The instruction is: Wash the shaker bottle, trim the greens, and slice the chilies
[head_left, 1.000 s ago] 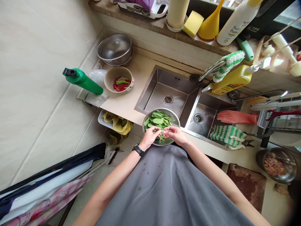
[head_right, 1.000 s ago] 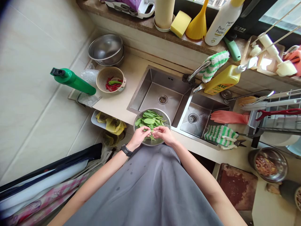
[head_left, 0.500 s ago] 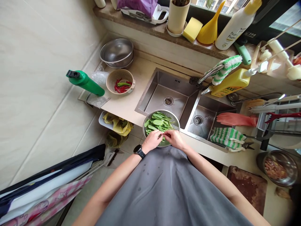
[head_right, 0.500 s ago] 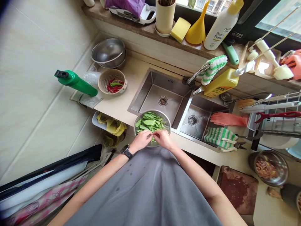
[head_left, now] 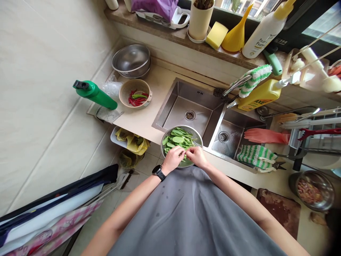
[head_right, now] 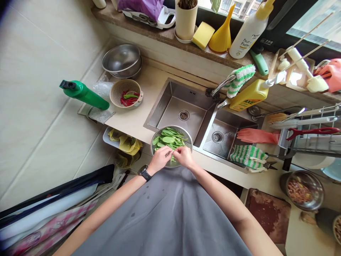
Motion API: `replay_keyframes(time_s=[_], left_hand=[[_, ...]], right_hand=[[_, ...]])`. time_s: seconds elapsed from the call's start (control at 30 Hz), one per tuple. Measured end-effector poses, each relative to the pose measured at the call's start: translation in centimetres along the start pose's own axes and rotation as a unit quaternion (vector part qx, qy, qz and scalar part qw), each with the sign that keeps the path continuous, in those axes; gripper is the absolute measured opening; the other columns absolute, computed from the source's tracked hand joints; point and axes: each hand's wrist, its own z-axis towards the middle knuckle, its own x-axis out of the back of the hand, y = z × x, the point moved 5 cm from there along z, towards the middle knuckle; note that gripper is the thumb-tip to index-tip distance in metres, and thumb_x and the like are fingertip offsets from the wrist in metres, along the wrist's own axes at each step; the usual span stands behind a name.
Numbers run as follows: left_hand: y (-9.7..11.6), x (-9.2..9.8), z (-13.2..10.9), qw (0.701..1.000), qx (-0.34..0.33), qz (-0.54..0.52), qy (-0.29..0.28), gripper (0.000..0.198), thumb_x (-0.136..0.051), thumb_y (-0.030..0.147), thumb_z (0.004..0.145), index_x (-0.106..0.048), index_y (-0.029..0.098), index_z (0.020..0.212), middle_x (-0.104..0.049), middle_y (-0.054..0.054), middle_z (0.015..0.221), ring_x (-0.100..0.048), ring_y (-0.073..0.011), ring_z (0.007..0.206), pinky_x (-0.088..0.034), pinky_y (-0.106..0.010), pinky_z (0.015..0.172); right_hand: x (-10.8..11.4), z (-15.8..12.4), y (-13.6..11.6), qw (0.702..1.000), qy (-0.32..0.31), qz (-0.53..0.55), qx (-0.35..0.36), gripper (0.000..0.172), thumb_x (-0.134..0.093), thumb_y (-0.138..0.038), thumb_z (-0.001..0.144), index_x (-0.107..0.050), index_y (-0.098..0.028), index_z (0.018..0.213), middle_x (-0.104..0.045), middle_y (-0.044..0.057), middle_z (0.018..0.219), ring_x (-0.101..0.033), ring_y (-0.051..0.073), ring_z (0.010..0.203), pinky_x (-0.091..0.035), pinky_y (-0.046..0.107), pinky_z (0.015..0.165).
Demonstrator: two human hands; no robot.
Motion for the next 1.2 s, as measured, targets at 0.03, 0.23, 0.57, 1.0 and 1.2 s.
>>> replay_keyframes(time_s=[0.03, 0.23, 0.57, 1.0, 1.2], left_hand=[[0.1, 0.0, 0.1, 1.0, -0.005, 0.003, 0.002, 0.02, -0.051, 0.019, 0.099, -0.068, 0.019, 0.09, -0.066, -0.006, 0.086, -0.062, -0.0177, 0.079, -0.05, -0.03, 0.074], [0.5, -0.5, 0.4, 0.998, -0.045, 0.027, -0.019, 0.029, -0.045, 0.021, 0.103, -0.068, 0.019, 0.084, -0.066, -0.006, 0.084, -0.062, -0.0183, 0.081, -0.05, -0.03, 0.076], [2.3, -0.2, -0.2, 0.987, -0.139, 0.036, -0.07, 0.03, -0.04, 0.024, 0.105, -0.067, 0.02, 0.092, -0.068, -0.007, 0.09, -0.064, -0.0201, 0.089, -0.053, -0.035, 0.087], [-2.2, -2.8, 1.7, 0.98, -0.04, 0.188, -0.041, 0.02, -0.057, 0.021, 0.099, -0.075, 0.02, 0.108, -0.067, -0.008, 0.096, -0.06, -0.0233, 0.093, -0.048, -0.036, 0.081], [-1.5, -2.2, 1.0, 0.992, -0.033, 0.12, -0.034, 0.029, -0.06, 0.023, 0.098, -0.069, 0.019, 0.125, -0.067, -0.012, 0.119, -0.06, -0.0265, 0.111, -0.051, -0.041, 0.093]], right_hand=[[-0.3, 0.0, 0.5, 0.999, 0.003, 0.046, -0.029, 0.024, -0.057, -0.026, 0.074, -0.056, -0.019, 0.051, -0.054, -0.002, 0.049, -0.043, 0.01, 0.048, -0.033, 0.023, 0.05], [-1.5, -0.3, 3.0, 0.95, 0.003, 0.269, -0.159, 0.026, -0.071, -0.036, 0.066, -0.056, -0.018, 0.053, -0.051, -0.003, 0.053, -0.039, 0.007, 0.048, -0.029, 0.021, 0.045], [-1.1, -2.1, 2.3, 0.824, -0.23, 0.452, -0.252, 0.031, -0.082, -0.03, 0.061, -0.055, -0.018, 0.058, -0.038, -0.007, 0.056, -0.012, 0.002, 0.048, -0.014, 0.014, 0.036], [3.6, -1.8, 3.6, 0.888, 0.006, 0.431, -0.159, 0.029, -0.09, -0.035, 0.066, -0.073, -0.015, 0.078, -0.067, 0.001, 0.072, -0.046, 0.006, 0.055, -0.039, 0.019, 0.051], [1.5, -2.1, 4.2, 0.908, 0.015, 0.388, -0.159, 0.037, -0.091, -0.043, 0.061, -0.067, -0.016, 0.069, -0.062, -0.002, 0.066, -0.048, 0.008, 0.058, -0.039, 0.023, 0.056]])
